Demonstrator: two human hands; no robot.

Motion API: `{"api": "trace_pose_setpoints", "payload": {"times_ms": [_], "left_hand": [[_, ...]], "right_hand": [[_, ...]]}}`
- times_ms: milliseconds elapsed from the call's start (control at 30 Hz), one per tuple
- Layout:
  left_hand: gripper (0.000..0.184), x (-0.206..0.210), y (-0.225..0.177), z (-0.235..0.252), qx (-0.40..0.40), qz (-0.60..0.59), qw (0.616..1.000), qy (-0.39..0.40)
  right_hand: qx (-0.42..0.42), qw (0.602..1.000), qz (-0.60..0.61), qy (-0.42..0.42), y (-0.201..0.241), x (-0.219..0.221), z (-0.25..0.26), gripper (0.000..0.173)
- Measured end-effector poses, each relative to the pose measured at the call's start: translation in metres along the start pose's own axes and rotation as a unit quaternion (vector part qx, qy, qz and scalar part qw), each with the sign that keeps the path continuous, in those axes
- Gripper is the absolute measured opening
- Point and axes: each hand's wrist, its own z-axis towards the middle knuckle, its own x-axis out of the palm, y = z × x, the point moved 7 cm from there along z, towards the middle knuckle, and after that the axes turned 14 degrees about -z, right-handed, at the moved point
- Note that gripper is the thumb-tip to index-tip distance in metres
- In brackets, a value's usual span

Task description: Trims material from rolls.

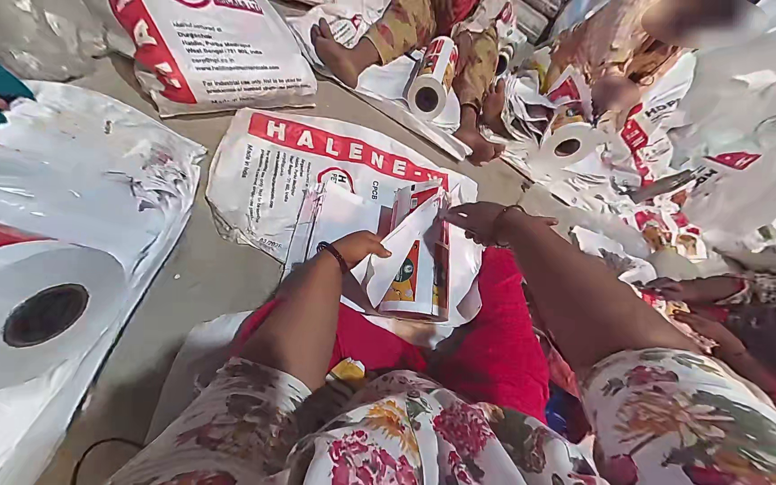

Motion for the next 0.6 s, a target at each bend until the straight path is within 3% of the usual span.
{"api": "trace_pose_setpoints", "payload": {"times_ms": [67,100,200,267,400,500,600], "left_hand": [[0.027,0.002,-0.001,-0.002,0.008,0.048,0.999,-0.022],[0.029,0.005,-0.002,-0.003,0.012,0.069,0.997,-0.03],[0.034,0.011,-0.007,-0.015,-0.01,0.16,0.984,-0.075],[0.034,0.013,-0.019,-0.022,-0.031,0.257,0.957,-0.132],[0.041,0.034,-0.048,-0.018,-0.074,0.425,0.886,-0.17],[0.049,0.057,-0.075,0.007,-0.076,0.484,0.852,-0.183],[0.061,0.067,-0.093,0.041,-0.067,0.521,0.813,-0.251]], "right_hand": [[0.016,0.988,0.144,-0.056,-0.01,0.019,-0.02,0.055],[0.023,0.963,0.248,-0.1,-0.016,0.033,-0.035,0.052],[0.001,0.816,0.552,-0.171,-0.027,0.097,-0.071,0.048],[-0.044,0.747,0.634,-0.197,-0.028,0.142,-0.078,0.049],[-0.152,0.741,0.618,-0.215,-0.02,0.195,-0.077,0.057],[-0.178,0.756,0.603,-0.184,-0.012,0.197,-0.072,0.06],[-0.199,0.747,0.614,-0.159,-0.011,0.196,-0.067,0.059]]}}
